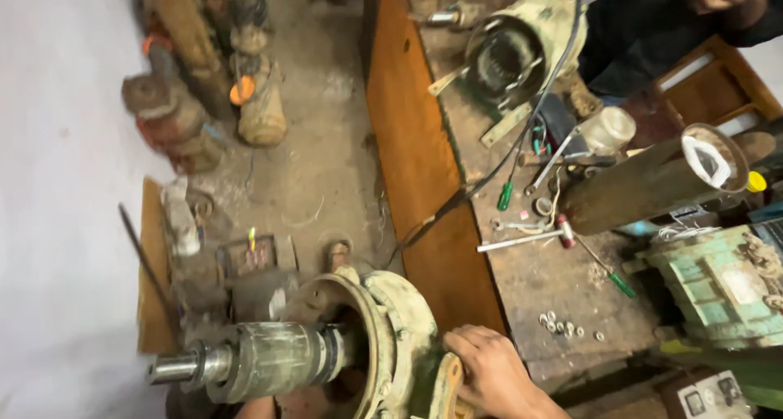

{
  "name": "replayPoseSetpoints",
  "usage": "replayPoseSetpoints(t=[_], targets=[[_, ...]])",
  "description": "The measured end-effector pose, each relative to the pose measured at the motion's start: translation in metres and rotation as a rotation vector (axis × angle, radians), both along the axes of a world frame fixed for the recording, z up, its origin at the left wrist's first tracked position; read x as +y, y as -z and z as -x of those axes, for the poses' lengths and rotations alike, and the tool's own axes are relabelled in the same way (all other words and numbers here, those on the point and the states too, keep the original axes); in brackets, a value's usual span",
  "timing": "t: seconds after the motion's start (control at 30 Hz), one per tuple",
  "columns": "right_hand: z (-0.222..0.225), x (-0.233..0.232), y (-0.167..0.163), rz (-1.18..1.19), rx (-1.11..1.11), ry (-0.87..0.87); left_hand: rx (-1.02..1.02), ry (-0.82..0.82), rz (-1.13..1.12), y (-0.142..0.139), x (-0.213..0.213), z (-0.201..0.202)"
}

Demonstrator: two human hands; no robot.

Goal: The person lubricates a motor shaft with a bottle, then inserts the shaft into a motor housing. They use a wrench to tighten bolts on the housing, securing the assembly.

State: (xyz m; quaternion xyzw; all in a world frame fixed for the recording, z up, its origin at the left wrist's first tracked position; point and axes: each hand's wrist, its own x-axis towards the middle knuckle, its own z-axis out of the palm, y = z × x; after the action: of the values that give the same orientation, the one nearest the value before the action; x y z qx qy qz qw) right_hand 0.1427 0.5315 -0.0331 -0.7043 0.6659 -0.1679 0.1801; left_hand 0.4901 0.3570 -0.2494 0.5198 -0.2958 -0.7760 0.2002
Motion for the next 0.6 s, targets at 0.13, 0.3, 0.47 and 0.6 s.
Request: replayPoseSetpoints(t=[0.13, 0.3, 0.47, 0.6], targets=[[0.047, -0.041, 0.037, 0.054, 0.002, -0.033, 0.031, 0.038, -0.01, 0.002, -0.047, 0.052], [0.124, -0.097, 0.107, 0.087, 0.141, 0.109, 0.033, 0.104, -0.034, 0.014, -0.156, 0.146], [0.184, -0.113, 0.143, 0.097, 0.023, 0.307, 0.011, 0.208, -0.043, 0.009, -0.25, 0.236], [0.212, -0.123, 0.163, 0.21, 0.021, 0.394, -0.008, 0.282, -0.033, -0.002, -0.303, 0.292]])
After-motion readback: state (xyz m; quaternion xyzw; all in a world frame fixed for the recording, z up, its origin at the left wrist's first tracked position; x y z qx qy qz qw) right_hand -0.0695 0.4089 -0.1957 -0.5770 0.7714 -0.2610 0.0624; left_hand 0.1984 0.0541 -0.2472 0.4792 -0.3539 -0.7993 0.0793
